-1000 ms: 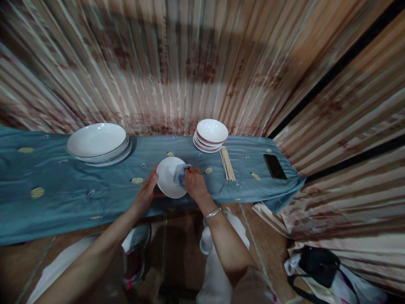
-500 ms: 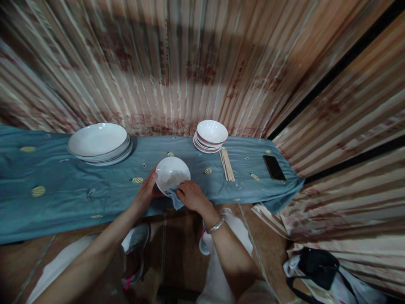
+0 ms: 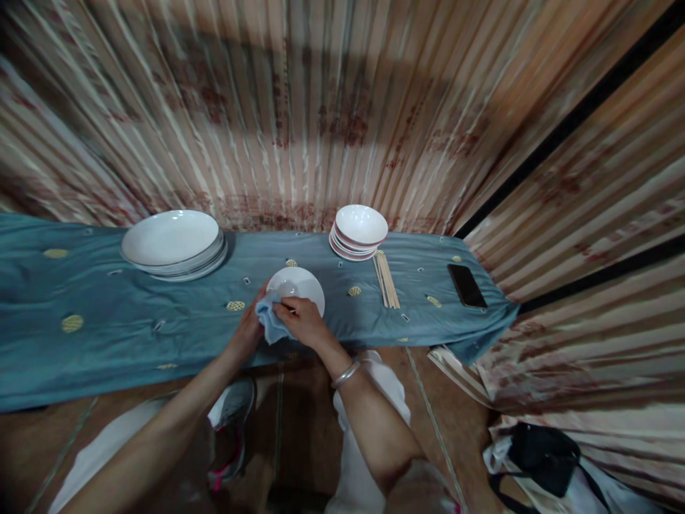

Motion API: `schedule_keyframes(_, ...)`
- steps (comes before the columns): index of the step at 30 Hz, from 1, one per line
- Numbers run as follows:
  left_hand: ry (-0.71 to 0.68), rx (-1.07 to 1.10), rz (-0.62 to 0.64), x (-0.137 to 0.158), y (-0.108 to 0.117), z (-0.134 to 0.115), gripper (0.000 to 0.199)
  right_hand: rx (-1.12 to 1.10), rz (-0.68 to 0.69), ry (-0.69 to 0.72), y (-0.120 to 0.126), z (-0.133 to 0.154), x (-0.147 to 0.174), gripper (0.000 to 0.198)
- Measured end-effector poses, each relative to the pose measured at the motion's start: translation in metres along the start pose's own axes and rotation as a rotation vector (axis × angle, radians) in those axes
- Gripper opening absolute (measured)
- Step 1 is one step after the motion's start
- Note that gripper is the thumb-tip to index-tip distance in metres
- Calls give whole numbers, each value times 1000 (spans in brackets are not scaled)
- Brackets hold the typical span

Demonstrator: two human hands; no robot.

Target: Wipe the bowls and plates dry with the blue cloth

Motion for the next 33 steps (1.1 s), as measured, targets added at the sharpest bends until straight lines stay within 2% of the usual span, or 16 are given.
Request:
schedule_keyframes(5,7,63,14,1,-4,4,68,-81,-137,-5,9,-8,-13,22)
schedule_keyframes(10,116,214,-16,5,-7,15,62,-111,-242,2,16,-13,-22,22)
schedule_keyframes(13,158,266,-30,6,-7,17,62,31,-185,16,11,-11,-24,20)
schedule_keyframes(20,205,329,-23,5,-7,16,57,241,86,57,-5,-5,-16,19)
schedule_keyframes(24,202,340,-25,4,-7,18,58,370,174,4,-5,-7,-8,21)
schedule_keyframes(29,188,342,-39,5,-5,19,61,375,209,-75,-2,-15,0,20)
schedule_keyframes(31,173,329,-44,5,-5,17,61,339,155,-83,0,-15,1,16)
schedule_keyframes(33,173,322,-36,5,-5,16,60,284,78,-65,2,-12,1,19)
Point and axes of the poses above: each hand's wrist, its own x-axis away from the middle knuckle, its own y-axis out of the back of the hand, z = x × y, the point moved 9 cm from there along -x, towards the middle knuckle, and after that the axes turned 13 degrees about z, right-handed, at the moved point
